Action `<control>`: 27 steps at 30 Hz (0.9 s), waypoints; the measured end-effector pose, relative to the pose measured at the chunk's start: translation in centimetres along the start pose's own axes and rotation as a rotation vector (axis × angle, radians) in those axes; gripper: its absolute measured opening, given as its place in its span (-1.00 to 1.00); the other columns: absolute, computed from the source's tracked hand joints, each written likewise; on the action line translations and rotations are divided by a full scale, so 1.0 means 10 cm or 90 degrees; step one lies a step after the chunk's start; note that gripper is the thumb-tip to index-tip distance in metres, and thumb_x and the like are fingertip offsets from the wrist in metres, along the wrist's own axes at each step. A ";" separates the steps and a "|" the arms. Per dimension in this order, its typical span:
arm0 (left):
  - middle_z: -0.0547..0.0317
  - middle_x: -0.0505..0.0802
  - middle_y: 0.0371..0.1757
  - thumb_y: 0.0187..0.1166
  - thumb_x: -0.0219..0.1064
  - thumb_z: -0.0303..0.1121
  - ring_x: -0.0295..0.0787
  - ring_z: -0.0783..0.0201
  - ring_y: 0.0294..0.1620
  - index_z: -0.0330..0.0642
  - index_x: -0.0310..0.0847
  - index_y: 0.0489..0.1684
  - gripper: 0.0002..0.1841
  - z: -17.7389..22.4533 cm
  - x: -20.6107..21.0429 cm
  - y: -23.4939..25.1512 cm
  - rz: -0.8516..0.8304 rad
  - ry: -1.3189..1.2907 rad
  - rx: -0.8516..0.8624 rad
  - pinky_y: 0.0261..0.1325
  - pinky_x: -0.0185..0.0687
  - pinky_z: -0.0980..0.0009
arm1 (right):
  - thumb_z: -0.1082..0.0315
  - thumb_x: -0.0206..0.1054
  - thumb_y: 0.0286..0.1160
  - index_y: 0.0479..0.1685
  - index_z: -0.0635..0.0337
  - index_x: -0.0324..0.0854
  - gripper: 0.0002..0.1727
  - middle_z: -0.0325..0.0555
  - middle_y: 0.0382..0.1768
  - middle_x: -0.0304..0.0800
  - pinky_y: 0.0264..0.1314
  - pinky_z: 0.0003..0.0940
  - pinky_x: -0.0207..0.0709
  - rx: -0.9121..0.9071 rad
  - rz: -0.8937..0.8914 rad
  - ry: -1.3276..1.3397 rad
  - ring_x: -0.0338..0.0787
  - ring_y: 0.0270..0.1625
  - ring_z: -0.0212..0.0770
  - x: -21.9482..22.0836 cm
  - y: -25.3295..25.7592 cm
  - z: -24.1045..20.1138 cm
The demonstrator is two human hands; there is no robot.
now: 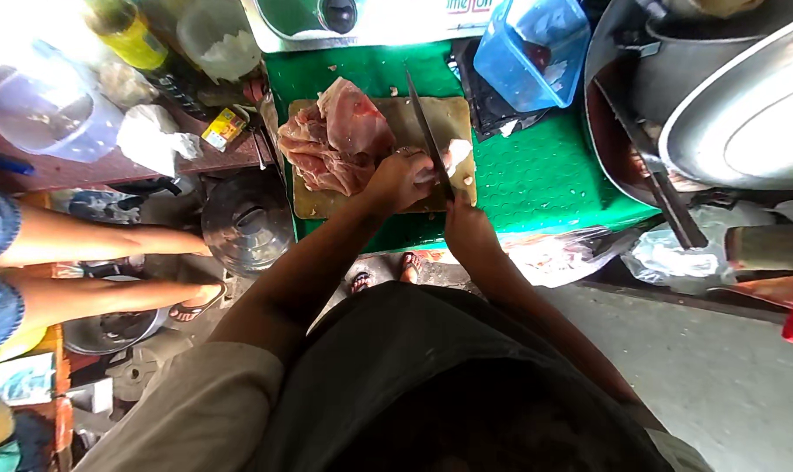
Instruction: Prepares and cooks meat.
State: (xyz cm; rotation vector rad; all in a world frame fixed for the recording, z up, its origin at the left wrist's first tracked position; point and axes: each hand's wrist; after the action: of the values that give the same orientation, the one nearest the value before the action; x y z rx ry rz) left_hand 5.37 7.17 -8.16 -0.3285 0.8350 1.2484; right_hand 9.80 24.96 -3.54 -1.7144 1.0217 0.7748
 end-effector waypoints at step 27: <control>-0.24 0.83 0.14 0.51 0.47 -0.39 0.82 -0.04 0.16 -0.42 0.66 0.22 -0.62 0.05 -0.04 0.07 0.044 -0.119 -0.083 0.34 0.67 0.09 | 0.35 -0.10 0.90 0.29 0.57 0.44 -0.60 0.40 -0.15 0.75 0.14 0.12 0.63 0.000 -0.089 0.075 0.83 -0.04 0.27 0.00 -0.35 0.45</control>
State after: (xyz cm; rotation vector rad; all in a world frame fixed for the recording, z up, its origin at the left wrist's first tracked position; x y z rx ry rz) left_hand 4.92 7.44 -7.40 -0.2848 0.6103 1.3788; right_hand 12.67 29.85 -3.61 -1.8279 0.9690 0.5893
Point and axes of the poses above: each hand's wrist, its own y-axis towards the middle knuckle, its own x-axis out of the palm, z = x × y
